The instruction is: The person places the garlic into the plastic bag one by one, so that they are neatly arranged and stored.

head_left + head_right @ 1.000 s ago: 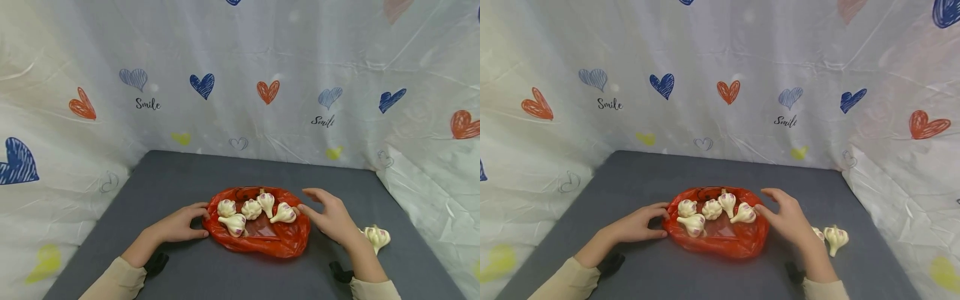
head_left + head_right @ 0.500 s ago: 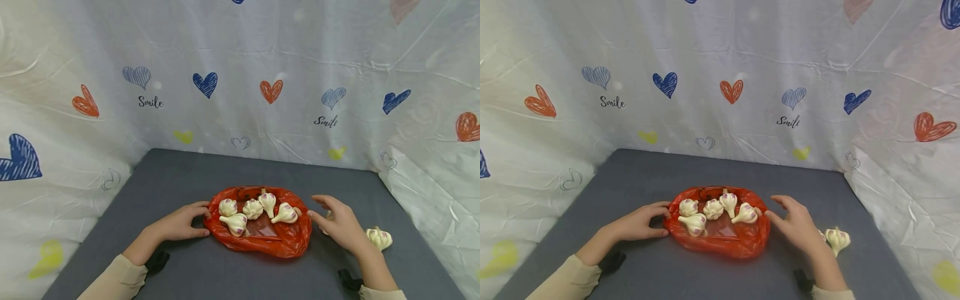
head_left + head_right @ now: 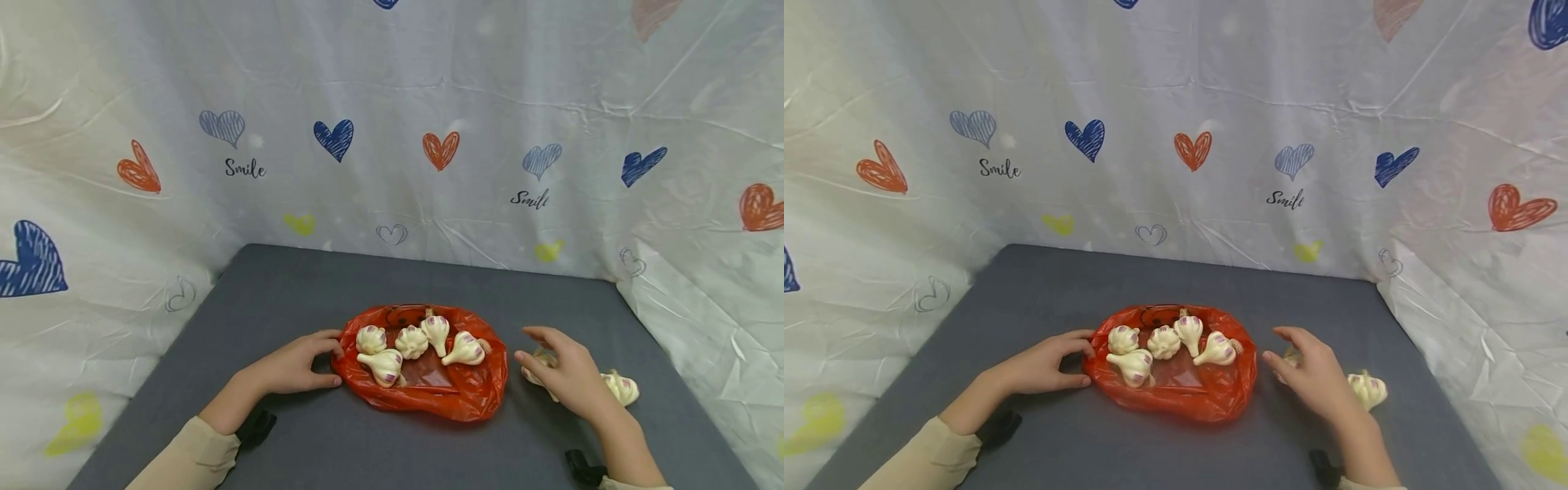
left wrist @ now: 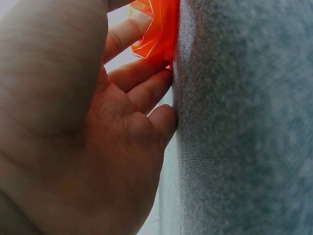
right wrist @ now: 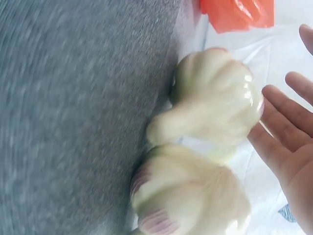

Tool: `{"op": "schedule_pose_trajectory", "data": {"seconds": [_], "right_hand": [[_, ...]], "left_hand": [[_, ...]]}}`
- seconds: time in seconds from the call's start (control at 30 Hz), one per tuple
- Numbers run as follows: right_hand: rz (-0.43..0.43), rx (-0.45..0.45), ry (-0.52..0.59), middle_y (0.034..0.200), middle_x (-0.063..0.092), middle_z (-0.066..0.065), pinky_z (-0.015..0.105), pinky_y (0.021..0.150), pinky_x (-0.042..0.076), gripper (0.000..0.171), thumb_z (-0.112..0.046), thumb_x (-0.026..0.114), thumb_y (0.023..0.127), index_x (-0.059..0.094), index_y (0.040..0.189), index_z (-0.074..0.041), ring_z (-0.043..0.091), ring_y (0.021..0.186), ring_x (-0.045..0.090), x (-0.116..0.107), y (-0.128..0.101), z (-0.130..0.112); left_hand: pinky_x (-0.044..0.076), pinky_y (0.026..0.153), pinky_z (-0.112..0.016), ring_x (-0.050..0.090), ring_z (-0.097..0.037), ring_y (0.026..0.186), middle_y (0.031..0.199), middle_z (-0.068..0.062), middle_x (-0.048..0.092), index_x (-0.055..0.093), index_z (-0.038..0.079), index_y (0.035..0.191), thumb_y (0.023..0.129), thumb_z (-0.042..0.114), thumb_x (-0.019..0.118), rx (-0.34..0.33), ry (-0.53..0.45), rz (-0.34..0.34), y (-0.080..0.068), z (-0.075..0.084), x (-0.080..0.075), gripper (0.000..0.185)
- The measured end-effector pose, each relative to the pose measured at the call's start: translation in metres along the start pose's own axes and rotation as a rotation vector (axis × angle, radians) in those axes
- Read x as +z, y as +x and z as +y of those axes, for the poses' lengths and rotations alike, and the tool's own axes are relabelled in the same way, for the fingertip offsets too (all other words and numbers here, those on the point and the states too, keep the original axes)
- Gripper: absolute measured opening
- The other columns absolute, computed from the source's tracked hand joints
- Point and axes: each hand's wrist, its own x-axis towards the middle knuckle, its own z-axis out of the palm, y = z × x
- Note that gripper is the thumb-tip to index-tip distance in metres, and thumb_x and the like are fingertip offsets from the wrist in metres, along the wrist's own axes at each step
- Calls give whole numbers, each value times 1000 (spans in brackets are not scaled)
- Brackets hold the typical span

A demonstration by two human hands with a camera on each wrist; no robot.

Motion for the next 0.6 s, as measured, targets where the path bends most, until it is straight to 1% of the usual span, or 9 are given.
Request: {"op": "schedule_pose_trajectory", "data": {"seconds": [0.17, 0.27, 0.47, 0.6], "right_hand": [[8, 5, -17, 142, 68, 21, 69, 103, 51, 55, -39, 75, 106, 65, 145, -2, 46, 130, 64, -1, -4, 5], [16, 0, -35, 139, 69, 21, 69, 101, 51, 55, -40, 76, 105, 66, 143, -1, 45, 127, 65, 0, -5, 9], [18, -2, -47, 136, 71, 21, 66, 95, 55, 52, -37, 78, 104, 68, 141, -1, 40, 117, 69, 2, -8, 14], [1, 5, -46, 137, 70, 21, 67, 95, 55, 54, -36, 79, 104, 67, 142, 0, 40, 118, 69, 1, -9, 15]], "left_hand": [[41, 118, -66, 41, -44, 155, 169, -19, 43, 70, 31, 119, 100, 44, 82, -4, -8, 0, -1, 0, 1, 26], [41, 118, -66, 41, -44, 155, 169, -19, 43, 70, 32, 119, 100, 44, 82, -4, -11, 1, -1, 0, 1, 26], [41, 118, -66, 42, -44, 155, 169, -17, 43, 70, 33, 119, 100, 45, 82, -1, -7, 3, 0, -1, 1, 26], [41, 118, -66, 41, -44, 155, 169, -17, 43, 70, 33, 119, 100, 46, 82, -4, -9, 1, 0, -2, 1, 26]]}}
